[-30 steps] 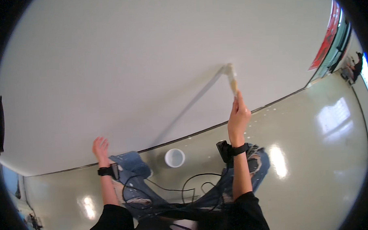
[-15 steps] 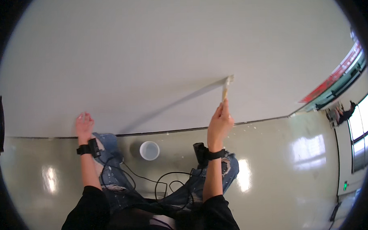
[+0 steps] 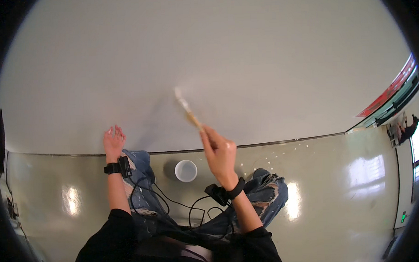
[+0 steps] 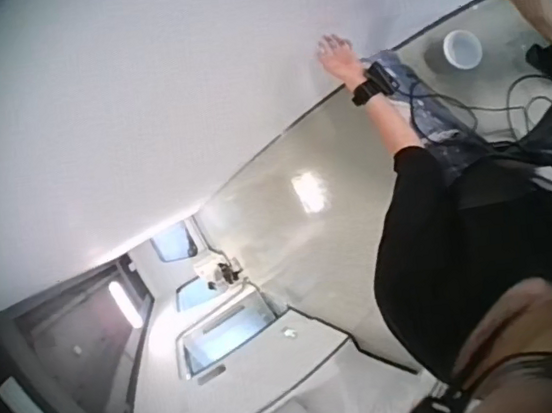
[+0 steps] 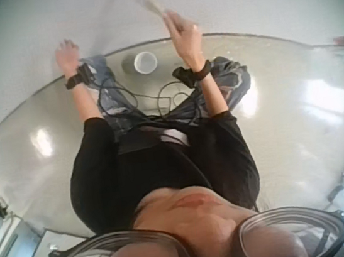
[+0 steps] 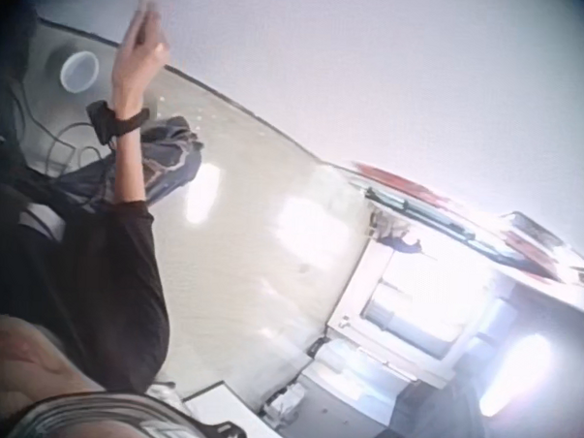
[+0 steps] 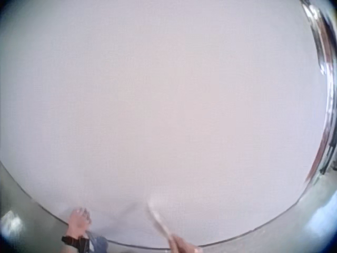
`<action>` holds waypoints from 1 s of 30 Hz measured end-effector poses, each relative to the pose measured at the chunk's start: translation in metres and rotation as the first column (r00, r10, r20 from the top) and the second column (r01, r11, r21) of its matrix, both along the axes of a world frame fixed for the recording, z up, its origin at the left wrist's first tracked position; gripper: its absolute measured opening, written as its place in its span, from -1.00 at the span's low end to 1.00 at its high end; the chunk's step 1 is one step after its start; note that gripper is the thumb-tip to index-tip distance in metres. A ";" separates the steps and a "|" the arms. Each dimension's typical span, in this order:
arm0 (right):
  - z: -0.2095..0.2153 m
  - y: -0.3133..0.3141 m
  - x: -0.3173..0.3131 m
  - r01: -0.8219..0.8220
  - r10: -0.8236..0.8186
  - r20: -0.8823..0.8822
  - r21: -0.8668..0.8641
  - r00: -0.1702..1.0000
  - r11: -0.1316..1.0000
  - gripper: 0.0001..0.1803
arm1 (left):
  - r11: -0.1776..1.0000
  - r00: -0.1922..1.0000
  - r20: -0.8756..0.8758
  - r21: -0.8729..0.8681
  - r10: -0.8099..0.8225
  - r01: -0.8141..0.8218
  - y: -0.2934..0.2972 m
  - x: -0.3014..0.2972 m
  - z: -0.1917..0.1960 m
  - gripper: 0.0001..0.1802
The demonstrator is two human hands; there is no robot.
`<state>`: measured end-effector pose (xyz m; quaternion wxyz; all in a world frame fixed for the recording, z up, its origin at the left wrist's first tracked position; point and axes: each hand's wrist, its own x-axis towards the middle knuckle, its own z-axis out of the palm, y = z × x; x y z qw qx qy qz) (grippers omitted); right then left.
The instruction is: Apply white paint to a wall surface using a hand-held brush.
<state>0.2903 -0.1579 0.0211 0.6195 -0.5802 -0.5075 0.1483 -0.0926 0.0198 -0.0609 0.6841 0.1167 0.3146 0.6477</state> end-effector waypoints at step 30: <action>-0.068 -0.029 0.168 0.787 -0.783 0.162 0.050 0.601 0.615 -0.76 | 1.000 0.996 0.092 -0.007 -0.022 0.023 0.005 -0.038 -0.030 -0.59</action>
